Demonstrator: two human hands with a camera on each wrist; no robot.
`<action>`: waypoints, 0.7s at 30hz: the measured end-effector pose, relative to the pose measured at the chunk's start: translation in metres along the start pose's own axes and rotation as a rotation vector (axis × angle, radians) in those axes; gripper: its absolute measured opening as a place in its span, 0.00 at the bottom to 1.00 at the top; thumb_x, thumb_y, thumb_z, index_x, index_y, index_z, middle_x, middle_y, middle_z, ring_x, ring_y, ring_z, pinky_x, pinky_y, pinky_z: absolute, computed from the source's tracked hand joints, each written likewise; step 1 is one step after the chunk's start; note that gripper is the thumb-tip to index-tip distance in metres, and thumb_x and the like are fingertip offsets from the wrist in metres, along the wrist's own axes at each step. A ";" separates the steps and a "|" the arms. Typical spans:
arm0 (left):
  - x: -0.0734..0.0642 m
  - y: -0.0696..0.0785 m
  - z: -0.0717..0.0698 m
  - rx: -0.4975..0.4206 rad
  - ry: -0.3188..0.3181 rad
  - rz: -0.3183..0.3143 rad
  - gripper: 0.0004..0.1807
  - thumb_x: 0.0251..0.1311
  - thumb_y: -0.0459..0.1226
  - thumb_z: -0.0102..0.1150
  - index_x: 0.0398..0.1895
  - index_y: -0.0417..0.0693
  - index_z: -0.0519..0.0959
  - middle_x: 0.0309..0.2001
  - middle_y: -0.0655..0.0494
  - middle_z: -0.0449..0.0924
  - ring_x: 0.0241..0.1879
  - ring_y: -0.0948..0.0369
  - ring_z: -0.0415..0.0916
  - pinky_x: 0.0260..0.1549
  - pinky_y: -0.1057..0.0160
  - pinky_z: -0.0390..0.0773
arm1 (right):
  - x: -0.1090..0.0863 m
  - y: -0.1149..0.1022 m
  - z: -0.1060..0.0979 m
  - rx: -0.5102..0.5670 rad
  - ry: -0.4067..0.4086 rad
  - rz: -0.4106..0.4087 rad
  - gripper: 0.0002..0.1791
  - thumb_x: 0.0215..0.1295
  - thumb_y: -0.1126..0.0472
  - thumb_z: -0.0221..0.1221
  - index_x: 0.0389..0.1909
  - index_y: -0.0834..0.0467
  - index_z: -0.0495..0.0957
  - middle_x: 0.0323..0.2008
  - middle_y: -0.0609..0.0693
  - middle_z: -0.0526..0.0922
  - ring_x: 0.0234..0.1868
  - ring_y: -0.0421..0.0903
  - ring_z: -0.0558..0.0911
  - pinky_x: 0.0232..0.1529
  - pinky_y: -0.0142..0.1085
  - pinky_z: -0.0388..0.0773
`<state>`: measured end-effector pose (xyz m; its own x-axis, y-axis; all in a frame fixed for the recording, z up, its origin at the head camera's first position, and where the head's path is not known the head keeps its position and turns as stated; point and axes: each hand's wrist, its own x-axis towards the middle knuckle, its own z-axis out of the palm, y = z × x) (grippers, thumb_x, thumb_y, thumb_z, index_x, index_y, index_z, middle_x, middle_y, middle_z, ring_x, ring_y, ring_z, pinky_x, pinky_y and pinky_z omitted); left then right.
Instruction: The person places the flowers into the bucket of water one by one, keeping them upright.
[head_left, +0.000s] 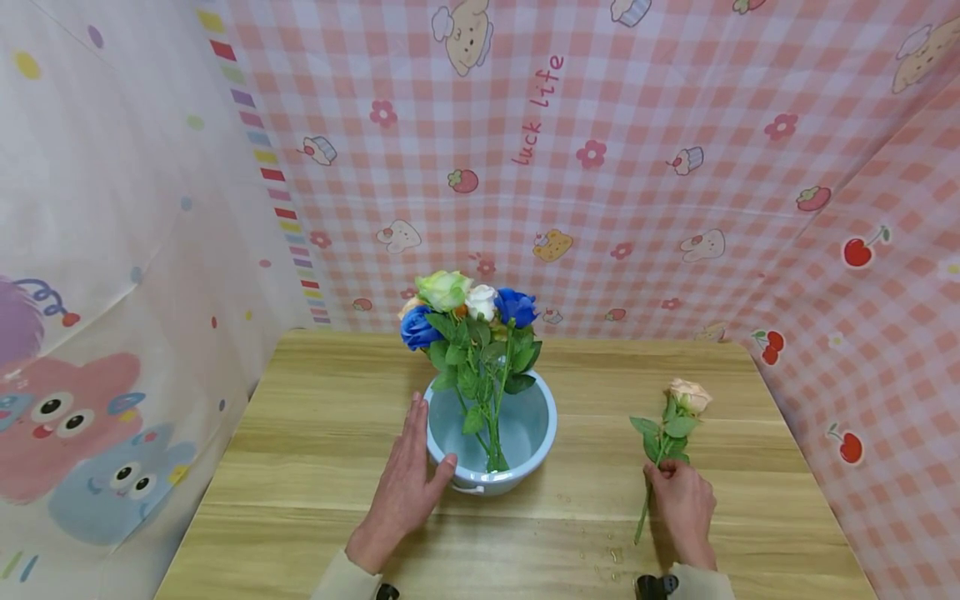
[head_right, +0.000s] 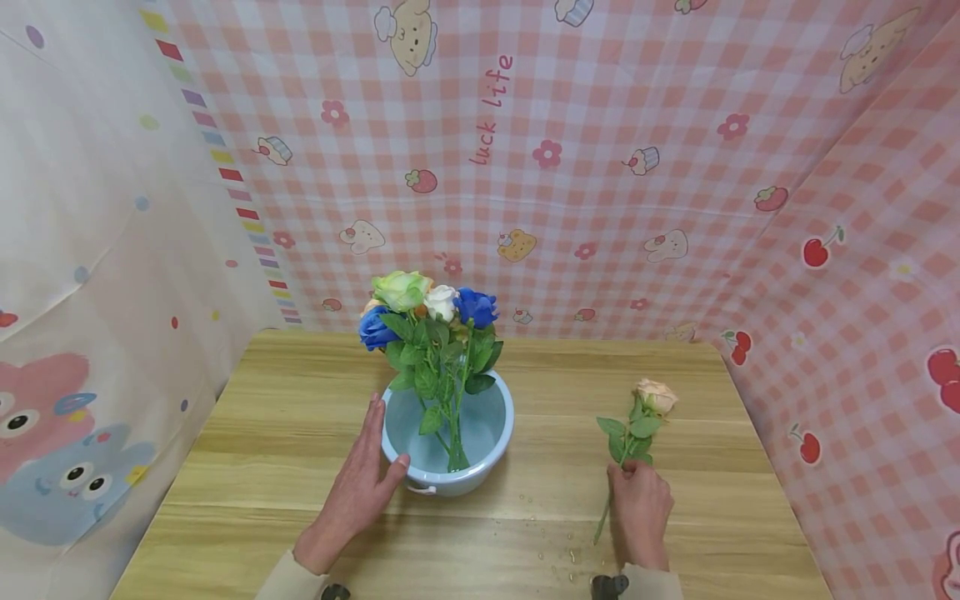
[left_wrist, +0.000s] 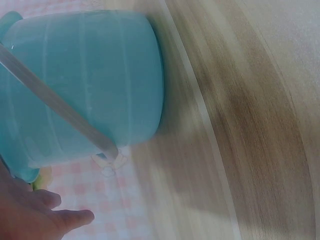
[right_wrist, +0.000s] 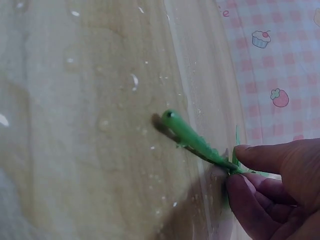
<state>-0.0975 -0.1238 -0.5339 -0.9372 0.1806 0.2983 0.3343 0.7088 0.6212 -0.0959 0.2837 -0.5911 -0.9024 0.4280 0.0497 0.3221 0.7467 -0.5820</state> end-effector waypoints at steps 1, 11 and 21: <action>0.000 0.000 0.000 0.000 0.000 -0.001 0.47 0.73 0.51 0.51 0.84 0.38 0.43 0.84 0.42 0.39 0.80 0.41 0.46 0.69 0.31 0.60 | 0.000 0.000 0.000 -0.004 -0.006 -0.001 0.17 0.68 0.57 0.66 0.42 0.71 0.85 0.33 0.61 0.88 0.36 0.63 0.85 0.36 0.58 0.77; 0.000 0.000 0.000 0.007 -0.011 -0.015 0.47 0.73 0.53 0.49 0.84 0.39 0.43 0.84 0.43 0.39 0.81 0.44 0.44 0.70 0.32 0.59 | 0.005 0.000 -0.004 -0.028 -0.029 -0.009 0.13 0.65 0.58 0.67 0.36 0.67 0.86 0.33 0.61 0.88 0.37 0.68 0.85 0.37 0.61 0.78; 0.000 0.000 0.000 0.006 -0.010 -0.016 0.47 0.72 0.49 0.53 0.84 0.38 0.43 0.84 0.42 0.39 0.81 0.46 0.42 0.70 0.32 0.58 | 0.007 0.000 -0.009 -0.039 -0.078 0.008 0.11 0.64 0.59 0.63 0.31 0.63 0.86 0.27 0.57 0.86 0.34 0.63 0.84 0.36 0.59 0.77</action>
<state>-0.0976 -0.1239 -0.5338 -0.9435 0.1756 0.2810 0.3183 0.7155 0.6219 -0.0996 0.2911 -0.5830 -0.9188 0.3943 -0.0194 0.3392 0.7634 -0.5497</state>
